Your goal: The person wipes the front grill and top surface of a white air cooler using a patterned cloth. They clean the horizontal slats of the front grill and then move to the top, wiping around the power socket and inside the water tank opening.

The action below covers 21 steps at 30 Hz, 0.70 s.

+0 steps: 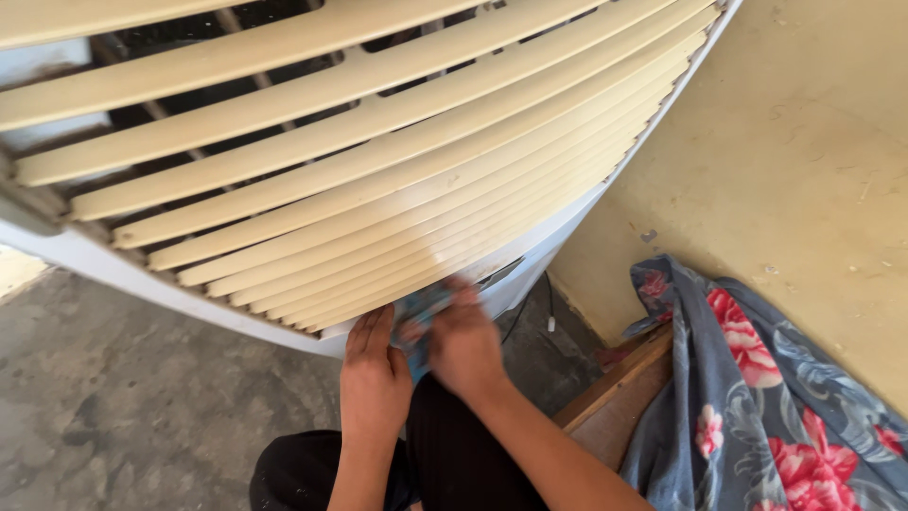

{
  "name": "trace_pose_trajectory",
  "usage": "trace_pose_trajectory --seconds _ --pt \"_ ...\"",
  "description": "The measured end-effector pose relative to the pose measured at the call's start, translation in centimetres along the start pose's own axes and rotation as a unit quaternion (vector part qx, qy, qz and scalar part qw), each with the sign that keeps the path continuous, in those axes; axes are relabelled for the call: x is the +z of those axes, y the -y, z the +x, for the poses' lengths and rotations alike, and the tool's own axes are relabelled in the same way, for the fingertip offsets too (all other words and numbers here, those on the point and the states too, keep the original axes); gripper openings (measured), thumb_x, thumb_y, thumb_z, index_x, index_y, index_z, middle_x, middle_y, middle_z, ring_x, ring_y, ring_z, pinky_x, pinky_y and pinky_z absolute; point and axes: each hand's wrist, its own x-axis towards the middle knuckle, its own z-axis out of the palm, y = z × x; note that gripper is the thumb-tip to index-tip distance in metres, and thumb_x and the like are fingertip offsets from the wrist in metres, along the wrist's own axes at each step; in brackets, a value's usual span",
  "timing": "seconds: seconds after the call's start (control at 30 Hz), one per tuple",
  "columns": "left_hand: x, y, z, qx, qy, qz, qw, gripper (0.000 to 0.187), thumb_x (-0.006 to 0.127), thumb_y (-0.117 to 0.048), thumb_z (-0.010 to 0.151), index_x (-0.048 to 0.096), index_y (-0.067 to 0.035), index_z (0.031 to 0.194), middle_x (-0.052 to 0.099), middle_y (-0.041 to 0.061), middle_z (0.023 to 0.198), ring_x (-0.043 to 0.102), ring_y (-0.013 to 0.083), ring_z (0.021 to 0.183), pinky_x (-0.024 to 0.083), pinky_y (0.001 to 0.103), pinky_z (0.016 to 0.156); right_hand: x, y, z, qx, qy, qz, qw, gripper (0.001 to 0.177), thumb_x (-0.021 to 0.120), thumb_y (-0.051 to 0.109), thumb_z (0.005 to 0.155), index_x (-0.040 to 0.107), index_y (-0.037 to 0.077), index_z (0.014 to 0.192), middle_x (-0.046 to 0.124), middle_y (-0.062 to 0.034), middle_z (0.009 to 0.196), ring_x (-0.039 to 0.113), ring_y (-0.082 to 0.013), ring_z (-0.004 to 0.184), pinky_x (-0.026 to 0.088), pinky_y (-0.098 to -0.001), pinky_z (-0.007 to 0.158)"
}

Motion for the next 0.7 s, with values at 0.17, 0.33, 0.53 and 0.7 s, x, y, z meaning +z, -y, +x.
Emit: trace_pose_trajectory --seconds 0.17,0.33,0.53,0.7 --pt "-1.1 0.3 -0.3 -0.006 0.007 0.022 1.0 0.047 0.05 0.006 0.084 0.064 0.008 0.129 0.064 0.027 0.133 0.056 0.0432 0.13 0.047 0.049 0.106 0.1 2.3 -0.4 0.056 0.0 0.039 0.998 0.013 0.067 -0.003 0.067 0.072 0.0 0.079 0.07 -0.024 0.084 0.069 -0.0424 0.093 0.053 -0.0476 0.095" --pt "0.0 0.2 -0.1 -0.027 0.015 0.003 1.0 0.047 0.05 0.006 0.085 0.063 0.008 0.129 0.063 0.028 0.134 0.057 0.0426 0.13 0.048 0.048 0.107 0.0 3.0 -0.7 -0.006 0.109 0.114 0.987 0.009 0.072 0.002 0.07 0.07 -0.002 0.078 0.07 -0.0233 0.083 0.07 -0.0388 0.089 0.054 -0.0477 0.092" --pt "-1.3 -0.6 -0.2 -0.029 0.06 -0.039 0.997 0.048 0.054 0.003 0.084 0.063 0.004 0.131 0.064 0.027 0.131 0.061 0.0428 0.122 0.053 0.047 0.098 -0.2 2.0 -0.6 0.076 0.066 0.094 0.99 0.009 0.07 0.0 0.067 0.07 -0.001 0.077 0.069 -0.0227 0.081 0.069 -0.0395 0.086 0.055 -0.0476 0.086" --pt "-4.7 -4.3 1.4 -0.058 0.069 -0.062 0.994 0.054 0.06 -0.003 0.085 0.059 0.0 0.139 0.066 0.027 0.12 0.065 0.0451 0.108 0.055 0.048 0.087 -4.3 4.5 1.7 0.06 0.028 0.229 0.971 0.022 0.065 -0.004 0.074 0.074 0.003 0.092 0.072 -0.0188 0.091 0.069 -0.0387 0.089 0.055 -0.0451 0.082"
